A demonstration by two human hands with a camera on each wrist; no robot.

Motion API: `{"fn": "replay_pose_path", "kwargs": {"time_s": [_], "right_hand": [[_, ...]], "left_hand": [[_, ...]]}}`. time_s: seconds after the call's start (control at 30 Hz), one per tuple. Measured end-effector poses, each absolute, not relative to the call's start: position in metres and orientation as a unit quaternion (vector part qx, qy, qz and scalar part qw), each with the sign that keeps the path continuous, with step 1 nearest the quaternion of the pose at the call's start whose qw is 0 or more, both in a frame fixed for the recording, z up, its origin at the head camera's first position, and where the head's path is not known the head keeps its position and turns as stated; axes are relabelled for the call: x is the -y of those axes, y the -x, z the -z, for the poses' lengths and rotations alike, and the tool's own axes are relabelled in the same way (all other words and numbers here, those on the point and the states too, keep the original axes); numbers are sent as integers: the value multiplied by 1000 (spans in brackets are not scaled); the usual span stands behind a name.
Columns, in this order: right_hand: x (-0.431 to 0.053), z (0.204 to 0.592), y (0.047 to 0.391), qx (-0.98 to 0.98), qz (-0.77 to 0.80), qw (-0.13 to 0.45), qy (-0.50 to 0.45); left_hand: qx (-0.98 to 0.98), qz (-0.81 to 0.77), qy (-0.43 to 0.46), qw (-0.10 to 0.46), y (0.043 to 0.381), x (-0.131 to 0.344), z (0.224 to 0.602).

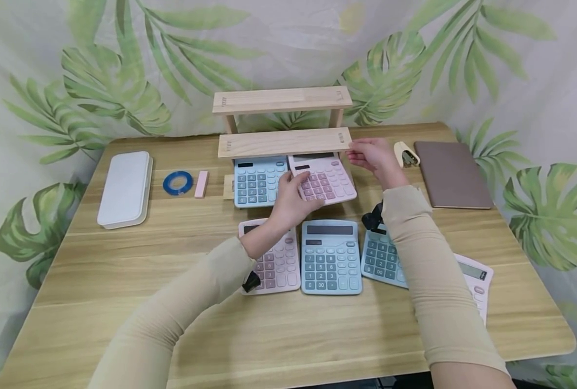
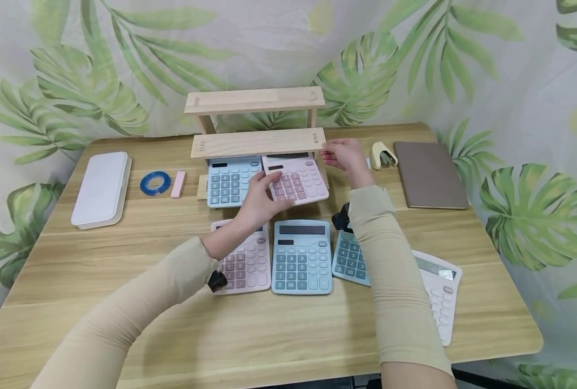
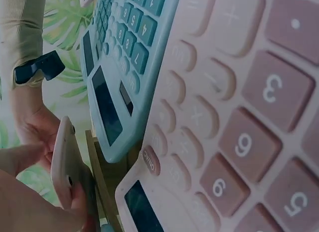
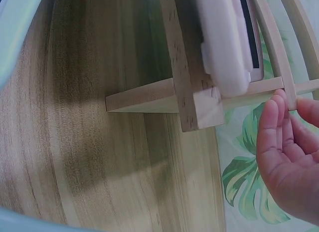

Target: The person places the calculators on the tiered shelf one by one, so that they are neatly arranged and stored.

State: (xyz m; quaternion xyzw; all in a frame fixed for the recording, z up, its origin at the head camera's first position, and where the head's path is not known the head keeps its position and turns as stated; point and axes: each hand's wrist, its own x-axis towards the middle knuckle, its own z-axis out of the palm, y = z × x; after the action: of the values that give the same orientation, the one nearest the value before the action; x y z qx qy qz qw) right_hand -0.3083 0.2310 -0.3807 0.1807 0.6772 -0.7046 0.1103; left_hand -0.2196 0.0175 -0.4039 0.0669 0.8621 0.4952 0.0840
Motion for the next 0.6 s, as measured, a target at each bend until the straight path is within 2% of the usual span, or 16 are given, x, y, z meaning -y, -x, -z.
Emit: {"fn": "replay_pose_path", "kwargs": {"time_s": [0.4,0.6], "right_hand": [[-230,380,308,-673,709,113,-179],[-229,380,308,-673,708,112,-184]], "left_hand": [[-885,-450,-107,46,215,-24,413],[-893,-427,-116,81,211,-30,412]]}}
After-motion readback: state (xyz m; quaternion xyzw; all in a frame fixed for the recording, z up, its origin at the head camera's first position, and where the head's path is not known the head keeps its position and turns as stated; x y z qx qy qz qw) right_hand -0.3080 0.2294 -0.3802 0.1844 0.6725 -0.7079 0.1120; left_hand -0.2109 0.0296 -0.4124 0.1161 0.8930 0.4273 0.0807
